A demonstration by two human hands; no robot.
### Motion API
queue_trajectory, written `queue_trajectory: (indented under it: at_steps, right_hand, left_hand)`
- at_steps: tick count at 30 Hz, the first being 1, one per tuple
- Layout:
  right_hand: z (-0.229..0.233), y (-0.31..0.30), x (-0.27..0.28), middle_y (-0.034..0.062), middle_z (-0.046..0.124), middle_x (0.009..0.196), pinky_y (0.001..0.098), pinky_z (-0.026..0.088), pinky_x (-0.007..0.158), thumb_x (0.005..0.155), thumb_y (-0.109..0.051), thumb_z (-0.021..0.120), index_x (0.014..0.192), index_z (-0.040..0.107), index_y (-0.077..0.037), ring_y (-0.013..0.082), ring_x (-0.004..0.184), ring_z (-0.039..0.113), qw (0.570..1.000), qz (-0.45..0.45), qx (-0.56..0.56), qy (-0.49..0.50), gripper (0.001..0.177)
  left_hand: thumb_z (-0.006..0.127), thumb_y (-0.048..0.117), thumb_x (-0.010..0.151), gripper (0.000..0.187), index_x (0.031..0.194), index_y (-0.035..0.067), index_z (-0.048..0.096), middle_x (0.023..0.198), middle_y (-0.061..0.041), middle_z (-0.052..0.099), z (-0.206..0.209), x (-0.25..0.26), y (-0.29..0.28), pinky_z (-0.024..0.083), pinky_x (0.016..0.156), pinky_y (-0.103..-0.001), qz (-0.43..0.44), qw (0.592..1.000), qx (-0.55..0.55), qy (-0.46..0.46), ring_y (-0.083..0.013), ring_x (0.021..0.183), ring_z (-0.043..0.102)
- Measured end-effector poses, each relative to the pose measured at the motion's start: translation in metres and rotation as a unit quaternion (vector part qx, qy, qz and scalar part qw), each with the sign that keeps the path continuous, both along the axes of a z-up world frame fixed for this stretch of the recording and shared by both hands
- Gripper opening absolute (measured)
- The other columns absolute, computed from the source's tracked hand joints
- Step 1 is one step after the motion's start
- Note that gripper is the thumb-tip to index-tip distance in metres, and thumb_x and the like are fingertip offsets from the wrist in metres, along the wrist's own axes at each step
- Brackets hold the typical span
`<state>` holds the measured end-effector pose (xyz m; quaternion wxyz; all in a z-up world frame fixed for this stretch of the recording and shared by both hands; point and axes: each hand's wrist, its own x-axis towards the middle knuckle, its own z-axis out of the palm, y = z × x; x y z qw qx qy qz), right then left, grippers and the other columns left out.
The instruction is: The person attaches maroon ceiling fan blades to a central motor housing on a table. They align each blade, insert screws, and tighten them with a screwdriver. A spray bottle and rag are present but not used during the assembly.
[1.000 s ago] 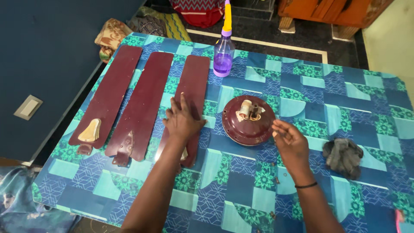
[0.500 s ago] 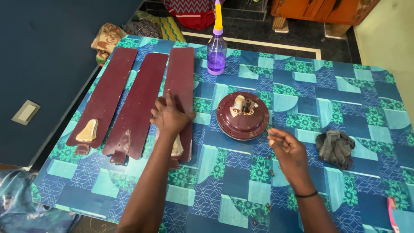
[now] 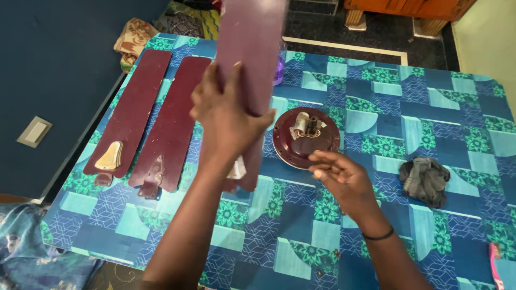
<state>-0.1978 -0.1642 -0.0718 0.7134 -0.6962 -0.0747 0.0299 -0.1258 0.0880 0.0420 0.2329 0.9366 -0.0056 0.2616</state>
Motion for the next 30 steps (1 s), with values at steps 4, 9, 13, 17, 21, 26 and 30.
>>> queue_trajectory:
  at_steps: [4, 9, 13, 17, 21, 26, 30]
  right_hand:
    - [0.022, 0.014, -0.001, 0.0129, 0.067, 0.129, 0.0329, 0.057, 0.097, 0.086, -0.003, 0.071, 0.137, 0.057, 0.000, 0.0198, 0.114, 0.067, 0.998, 0.055, -0.002, -0.009, 0.053]
    - [0.023, 0.009, 0.011, 0.0103, 0.070, 0.117, 0.0313, 0.059, 0.092, 0.087, 0.000, 0.070, 0.128, 0.059, 0.000, 0.0173, 0.109, 0.069, 0.999, 0.036, 0.010, -0.033, 0.042]
    - [0.003, -0.017, 0.031, 0.0063, 0.072, 0.111, 0.0294, 0.056, 0.082, 0.093, 0.001, 0.069, 0.116, 0.067, 0.001, 0.0137, 0.099, 0.068, 0.995, -0.092, 0.031, -0.035, 0.023]
    - [-0.011, -0.044, 0.042, 0.0110, 0.067, 0.099, 0.0316, 0.049, 0.074, 0.109, -0.001, 0.070, 0.097, 0.062, 0.006, 0.0165, 0.089, 0.060, 0.984, -0.122, 0.115, -0.054, 0.016]
    - [-0.002, -0.062, 0.041, 0.0082, 0.070, 0.112, 0.0322, 0.060, 0.083, 0.096, 0.000, 0.067, 0.114, 0.065, -0.001, 0.0173, 0.098, 0.071, 0.971, -0.149, 0.183, -0.024, 0.018]
    - [0.009, -0.074, 0.037, 0.0097, 0.067, 0.124, 0.0311, 0.054, 0.079, 0.102, 0.003, 0.066, 0.134, 0.057, 0.000, 0.0178, 0.103, 0.067, 0.959, -0.183, 0.211, -0.047, 0.033]
    - [0.013, -0.076, 0.036, 0.0114, 0.066, 0.132, 0.0339, 0.058, 0.095, 0.101, 0.001, 0.066, 0.138, 0.055, 0.001, 0.0211, 0.117, 0.067, 0.949, -0.171, 0.260, -0.053, 0.039]
  left_hand:
    - [0.095, 0.048, 0.048, 0.113, 0.148, 0.020, 0.049, 0.155, -0.024, 0.032, 0.022, 0.000, -0.041, 0.039, 0.098, -0.069, -0.090, 0.994, 0.026, -0.052, -0.0514, 0.136, 0.034]
    - [0.097, 0.057, 0.047, 0.114, 0.147, 0.030, 0.049, 0.158, -0.017, 0.034, 0.023, 0.017, -0.111, 0.044, 0.096, -0.064, -0.206, 0.974, 0.042, -0.081, -0.0471, 0.138, 0.038]
    - [0.096, 0.055, 0.045, 0.118, 0.149, 0.033, 0.045, 0.162, -0.014, 0.033, 0.014, 0.038, -0.166, 0.046, 0.096, -0.058, -0.297, 0.952, 0.045, -0.062, -0.0424, 0.138, 0.041]
    - [0.098, 0.067, 0.040, 0.128, 0.151, 0.035, 0.043, 0.163, -0.013, 0.032, 0.007, 0.057, -0.199, 0.043, 0.101, -0.065, -0.348, 0.935, 0.048, -0.052, -0.0422, 0.143, 0.040]
    - [0.094, 0.060, 0.057, 0.109, 0.148, 0.025, 0.045, 0.154, -0.014, 0.045, -0.004, 0.078, -0.197, 0.045, 0.103, -0.062, -0.373, 0.927, 0.023, -0.022, -0.0395, 0.137, 0.048]
    - [0.082, 0.035, 0.086, 0.049, 0.126, 0.009, 0.071, 0.120, -0.017, 0.077, -0.029, 0.111, -0.145, 0.057, 0.097, -0.041, -0.423, 0.890, -0.168, -0.037, -0.0296, 0.110, 0.074]
    - [0.078, 0.024, 0.084, 0.035, 0.115, 0.006, 0.077, 0.097, -0.012, 0.082, -0.045, 0.121, -0.126, 0.063, 0.073, -0.033, -0.414, 0.872, -0.201, 0.169, -0.0197, 0.081, 0.081]
